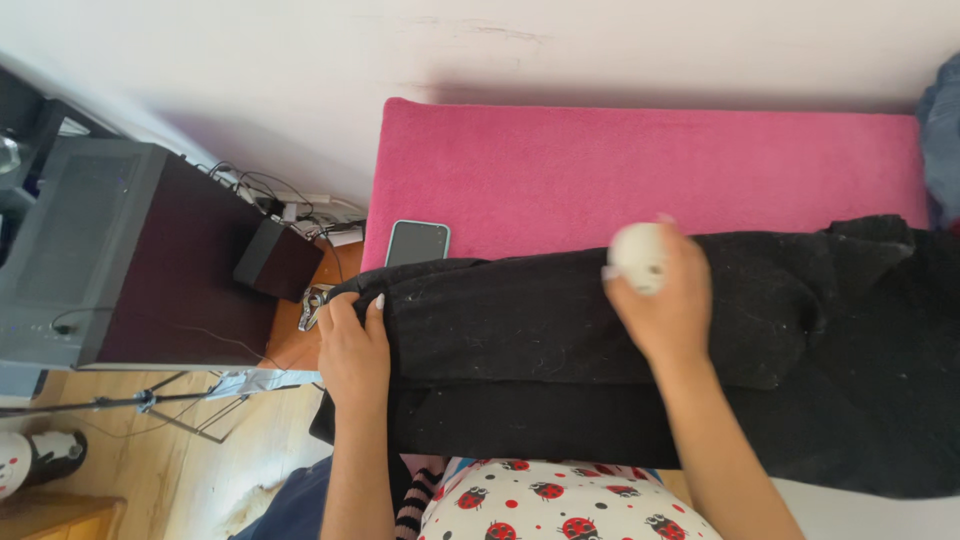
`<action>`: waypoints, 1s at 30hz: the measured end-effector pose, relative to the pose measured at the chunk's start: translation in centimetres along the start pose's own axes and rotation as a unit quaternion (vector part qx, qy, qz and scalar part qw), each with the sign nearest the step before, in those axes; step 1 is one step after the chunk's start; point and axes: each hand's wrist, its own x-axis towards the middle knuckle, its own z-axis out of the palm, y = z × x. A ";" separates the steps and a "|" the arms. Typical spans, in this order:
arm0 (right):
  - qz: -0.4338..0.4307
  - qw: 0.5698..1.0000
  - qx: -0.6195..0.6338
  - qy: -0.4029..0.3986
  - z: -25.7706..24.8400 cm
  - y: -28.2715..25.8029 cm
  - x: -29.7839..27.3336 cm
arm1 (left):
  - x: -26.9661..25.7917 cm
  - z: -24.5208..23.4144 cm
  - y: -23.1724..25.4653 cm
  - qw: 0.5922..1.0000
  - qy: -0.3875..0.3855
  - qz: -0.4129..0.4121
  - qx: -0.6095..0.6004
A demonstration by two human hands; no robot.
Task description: The person cleans lint from a black sweatshirt using a lint roller and then folds it.
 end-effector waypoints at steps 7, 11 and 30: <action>-0.151 0.962 0.166 -0.156 6.3 -6.2 -8.1 | 0.0 -0.1 -0.7 1.000 0.008 -0.007 -0.009; -0.129 0.983 0.068 -0.110 2.7 1.1 -7.6 | 0.0 -0.9 -0.1 1.000 0.002 -0.011 -0.007; -0.104 0.992 0.072 -0.016 1.9 2.5 -4.5 | -5.3 4.3 14.6 0.870 -0.153 0.467 0.032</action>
